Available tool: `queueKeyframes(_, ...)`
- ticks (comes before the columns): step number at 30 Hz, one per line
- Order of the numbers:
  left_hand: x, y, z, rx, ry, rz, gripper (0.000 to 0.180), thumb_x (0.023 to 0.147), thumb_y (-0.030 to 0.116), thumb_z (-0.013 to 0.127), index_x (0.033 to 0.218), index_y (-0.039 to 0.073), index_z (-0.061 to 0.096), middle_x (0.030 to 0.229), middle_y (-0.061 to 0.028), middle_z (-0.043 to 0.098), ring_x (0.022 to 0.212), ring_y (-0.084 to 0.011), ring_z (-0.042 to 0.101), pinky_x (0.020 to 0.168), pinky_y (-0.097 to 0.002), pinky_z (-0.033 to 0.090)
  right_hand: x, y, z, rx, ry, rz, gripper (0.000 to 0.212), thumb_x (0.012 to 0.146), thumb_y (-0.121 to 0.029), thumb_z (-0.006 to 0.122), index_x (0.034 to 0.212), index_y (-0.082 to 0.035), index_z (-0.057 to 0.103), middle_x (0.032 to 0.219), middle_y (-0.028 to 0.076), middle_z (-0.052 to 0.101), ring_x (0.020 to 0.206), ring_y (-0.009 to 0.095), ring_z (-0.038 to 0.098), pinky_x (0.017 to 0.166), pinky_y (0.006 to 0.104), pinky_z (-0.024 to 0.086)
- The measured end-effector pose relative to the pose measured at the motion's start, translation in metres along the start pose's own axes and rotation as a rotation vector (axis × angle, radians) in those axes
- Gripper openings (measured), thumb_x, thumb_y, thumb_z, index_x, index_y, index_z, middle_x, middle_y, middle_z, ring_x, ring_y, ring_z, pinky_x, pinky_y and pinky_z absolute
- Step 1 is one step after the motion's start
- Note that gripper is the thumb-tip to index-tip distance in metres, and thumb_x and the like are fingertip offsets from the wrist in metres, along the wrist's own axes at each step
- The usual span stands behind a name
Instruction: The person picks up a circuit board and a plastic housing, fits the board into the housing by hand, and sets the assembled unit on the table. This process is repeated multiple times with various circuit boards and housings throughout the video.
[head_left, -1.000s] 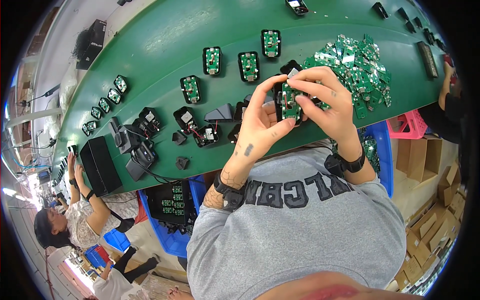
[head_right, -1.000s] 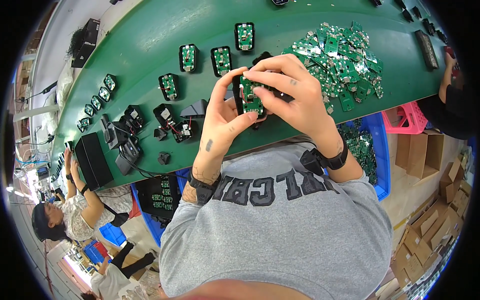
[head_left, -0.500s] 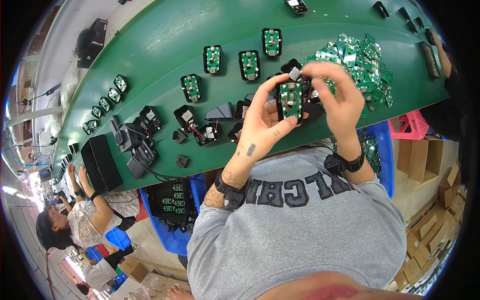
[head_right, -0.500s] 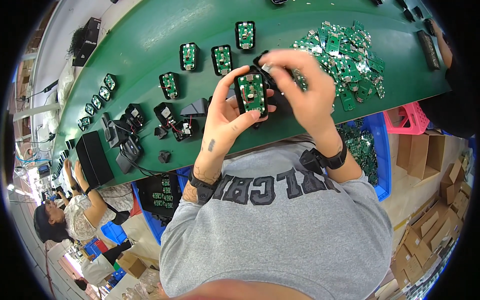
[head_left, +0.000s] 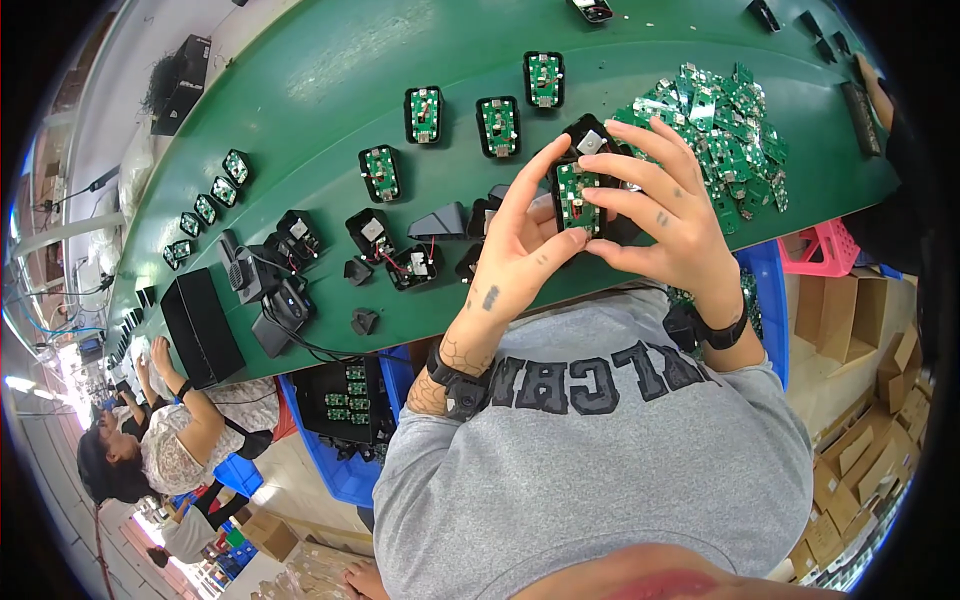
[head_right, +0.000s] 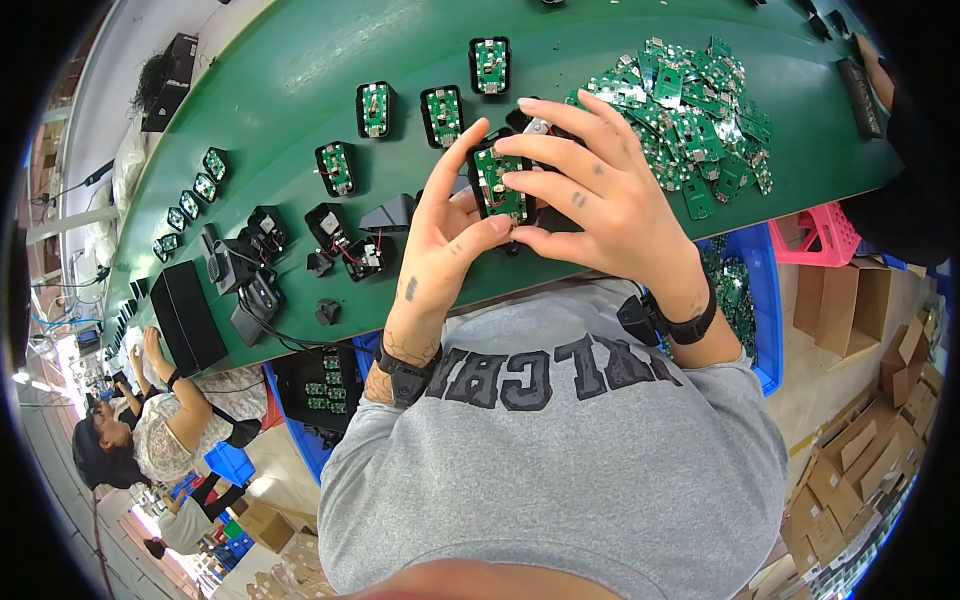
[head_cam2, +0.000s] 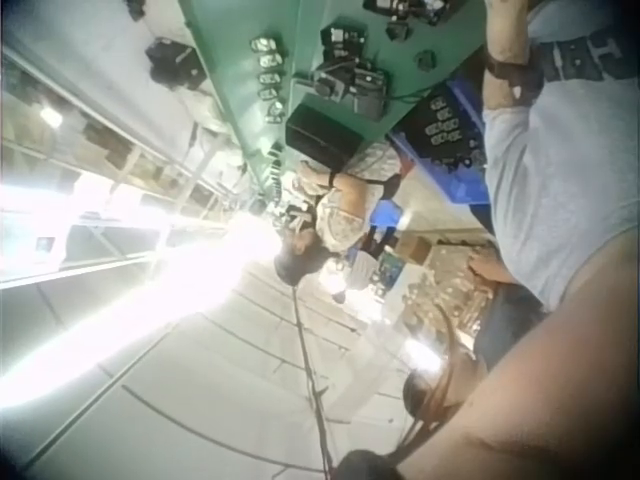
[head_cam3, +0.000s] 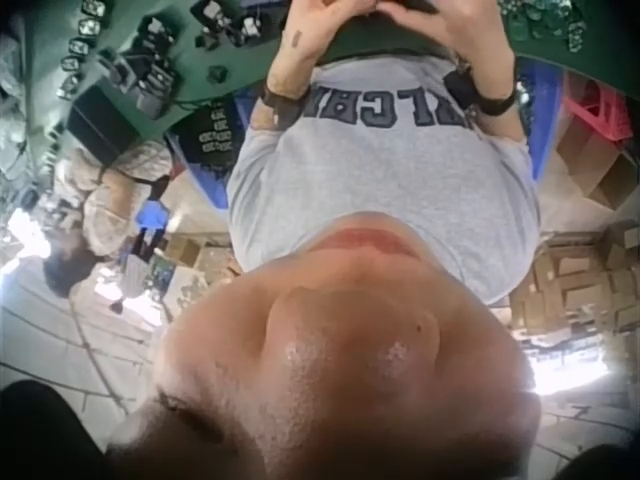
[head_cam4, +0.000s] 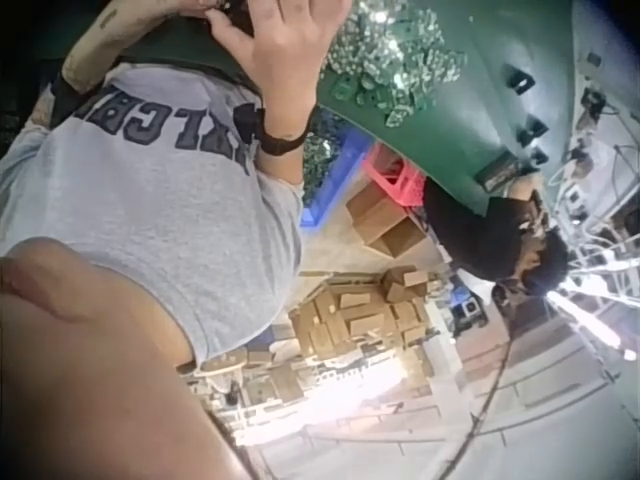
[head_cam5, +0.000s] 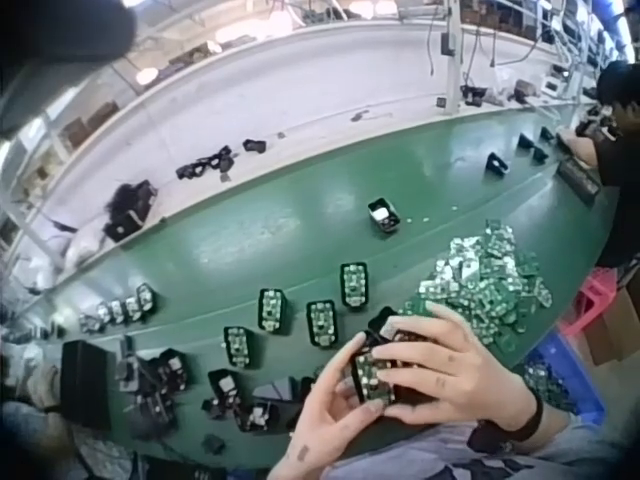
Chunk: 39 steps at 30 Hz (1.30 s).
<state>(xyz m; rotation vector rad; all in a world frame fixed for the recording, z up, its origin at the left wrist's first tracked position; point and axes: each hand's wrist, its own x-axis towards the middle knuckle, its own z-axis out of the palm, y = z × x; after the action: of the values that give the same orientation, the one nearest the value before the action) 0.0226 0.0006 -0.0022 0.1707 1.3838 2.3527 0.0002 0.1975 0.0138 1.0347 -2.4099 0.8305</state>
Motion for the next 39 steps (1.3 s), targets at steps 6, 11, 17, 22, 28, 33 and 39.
queueKeyframes(6,0.000,0.000,0.005,-0.058,0.023,0.040,0.075,0.087,-0.006,0.055,0.153,0.010,0.022,0.130,-0.0142,0.052,0.114,-0.0183,0.055,0.095,-0.0352,0.050,0.004,0.000,-0.003,-0.011,-0.029,-0.026,0.045,0.060,-0.017,0.082,0.103,-0.015,0.069,0.121,0.001,0.063,0.125,0.032,0.051,0.109,0.0578,0.033)
queueKeyframes(11,0.001,0.002,0.003,-0.065,0.065,0.011,0.071,0.088,-0.007,0.055,0.151,0.009,0.025,0.128,-0.0120,0.052,0.113,-0.0180,0.056,0.094,-0.0338,0.052,0.006,-0.003,-0.006,0.058,-0.074,-0.006,0.040,0.064,-0.013,0.079,0.102,-0.012,0.070,0.120,0.008,0.061,0.124,0.034,0.052,0.109,0.0557,0.034)
queueKeyframes(17,0.007,-0.006,0.003,0.048,0.024,0.031,0.073,0.086,-0.010,0.056,0.150,0.009,0.026,0.132,-0.0137,0.052,0.115,-0.0220,0.058,0.092,-0.0392,0.055,-0.002,-0.001,0.035,1.180,0.217,0.715,0.050,0.084,0.002,0.065,0.132,0.003,0.052,0.128,0.016,0.056,0.119,0.022,0.056,0.098,0.0325,0.047)
queueKeyframes(22,0.009,0.001,0.001,0.274,-0.066,-0.001,0.070,0.090,-0.011,0.051,0.151,0.010,0.024,0.144,-0.0110,0.038,0.116,-0.0219,0.056,0.096,-0.0408,0.053,-0.012,0.011,0.044,1.257,0.103,0.819,0.040,0.086,0.000,0.067,0.125,0.006,0.056,0.122,0.015,0.062,0.110,0.020,0.060,0.094,0.0329,0.049)
queueKeyframes(28,0.022,0.010,0.002,0.205,-0.108,-0.027,0.064,0.091,-0.013,0.045,0.148,0.009,0.027,0.137,-0.0118,0.043,0.116,-0.0218,0.055,0.097,-0.0404,0.054,0.004,0.019,0.026,1.184,0.047,0.707,0.037,0.087,0.003,0.064,0.123,0.006,0.057,0.115,0.011,0.064,0.104,0.018,0.063,0.089,0.0310,0.052)
queueKeyframes(33,0.049,0.015,0.012,0.284,-0.118,-0.074,0.062,0.088,-0.017,0.039,0.143,0.011,0.033,0.124,-0.0110,0.051,0.110,-0.0175,0.057,0.094,-0.0353,0.056,0.019,0.041,0.006,1.200,-0.064,0.710,0.034,0.087,0.003,0.062,0.120,0.006,0.058,0.108,0.008,0.066,0.098,0.014,0.063,0.086,0.0286,0.052)
queueKeyframes(39,0.101,0.033,0.019,0.656,-0.176,0.044,0.065,0.090,0.001,0.057,0.147,0.011,0.029,0.117,-0.0186,0.063,0.086,-0.0228,0.071,0.075,-0.0351,0.058,0.031,0.093,-0.007,0.992,0.070,0.587,0.035,0.088,-0.002,0.064,0.122,0.003,0.059,0.110,0.004,0.064,0.098,0.010,0.060,0.087,0.0269,0.050)
